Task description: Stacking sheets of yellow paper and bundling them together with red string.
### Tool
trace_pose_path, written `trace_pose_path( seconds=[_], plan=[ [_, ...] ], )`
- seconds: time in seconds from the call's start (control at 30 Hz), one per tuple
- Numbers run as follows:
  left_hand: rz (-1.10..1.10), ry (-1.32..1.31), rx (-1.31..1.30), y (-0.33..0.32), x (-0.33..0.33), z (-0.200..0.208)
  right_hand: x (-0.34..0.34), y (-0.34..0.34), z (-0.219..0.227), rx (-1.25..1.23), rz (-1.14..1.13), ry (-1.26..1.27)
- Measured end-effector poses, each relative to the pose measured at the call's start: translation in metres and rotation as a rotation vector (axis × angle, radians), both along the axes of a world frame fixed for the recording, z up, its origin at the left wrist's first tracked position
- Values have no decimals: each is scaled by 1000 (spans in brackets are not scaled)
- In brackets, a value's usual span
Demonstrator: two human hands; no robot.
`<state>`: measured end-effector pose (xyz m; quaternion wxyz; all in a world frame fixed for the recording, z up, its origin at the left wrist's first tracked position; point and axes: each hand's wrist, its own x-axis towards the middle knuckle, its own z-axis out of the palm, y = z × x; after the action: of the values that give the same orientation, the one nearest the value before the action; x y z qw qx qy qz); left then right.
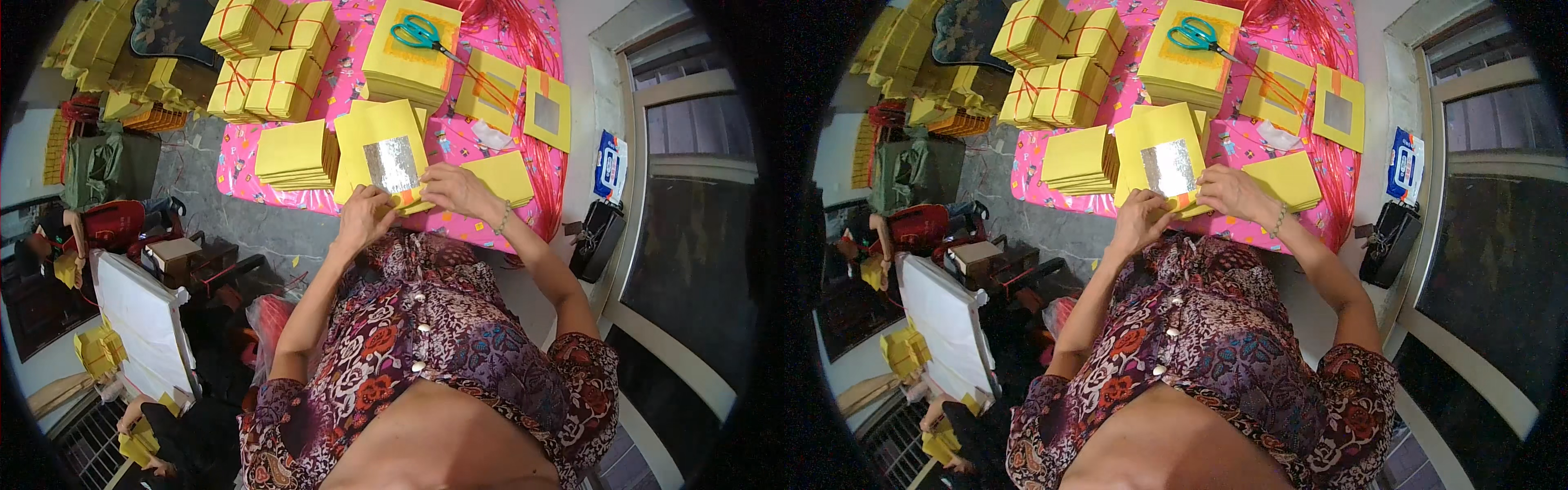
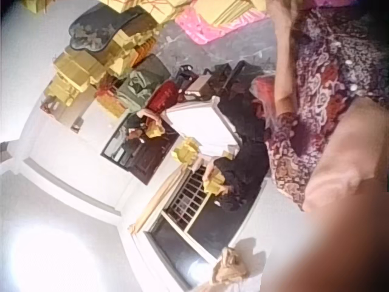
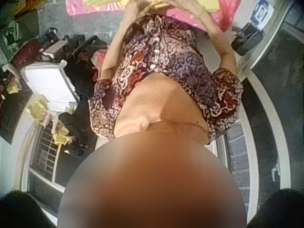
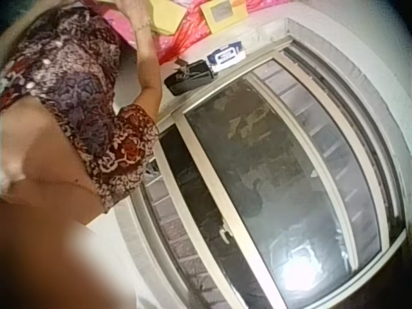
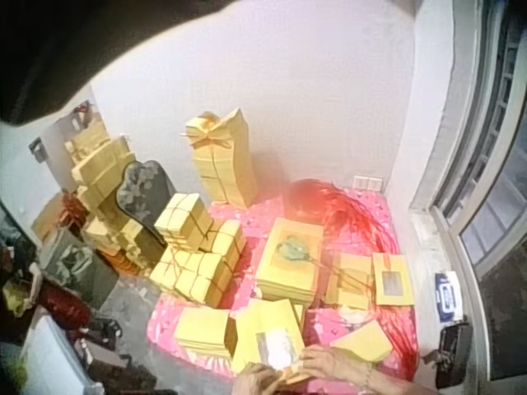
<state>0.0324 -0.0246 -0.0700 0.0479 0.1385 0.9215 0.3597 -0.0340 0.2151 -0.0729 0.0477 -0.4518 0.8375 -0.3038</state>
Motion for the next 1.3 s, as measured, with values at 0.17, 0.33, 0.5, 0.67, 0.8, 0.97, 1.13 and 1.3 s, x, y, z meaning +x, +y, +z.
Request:
trace_pose_path(
  seconds=[0.17,0.33,0.5,0.67,0.8,0.97,1.13,1.3],
  plan=[
    [54,-50,69,-3,-4,-2,-7,-4,5,-41,-16,-133],
    [64,-86,89,-3,-5,-1,-9,-6,4,-6,-23,-165],
    [64,-105,95,-4,-6,-1,-9,-4,3,5,-37,-195],
    [92,-78,118,-4,-6,-4,-8,-8,6,-25,-101,-267],
    [200,-292,173,-10,-9,-9,-1,-1,11,-90,-228,-197],
    [220,-384,346,-15,-12,-20,4,9,5,171,-105,-150],
    [255,-224,449,-9,-9,-27,8,6,-4,38,-28,-3],
    [259,-252,474,-10,-6,-29,2,9,-6,54,21,3]
  ],
)
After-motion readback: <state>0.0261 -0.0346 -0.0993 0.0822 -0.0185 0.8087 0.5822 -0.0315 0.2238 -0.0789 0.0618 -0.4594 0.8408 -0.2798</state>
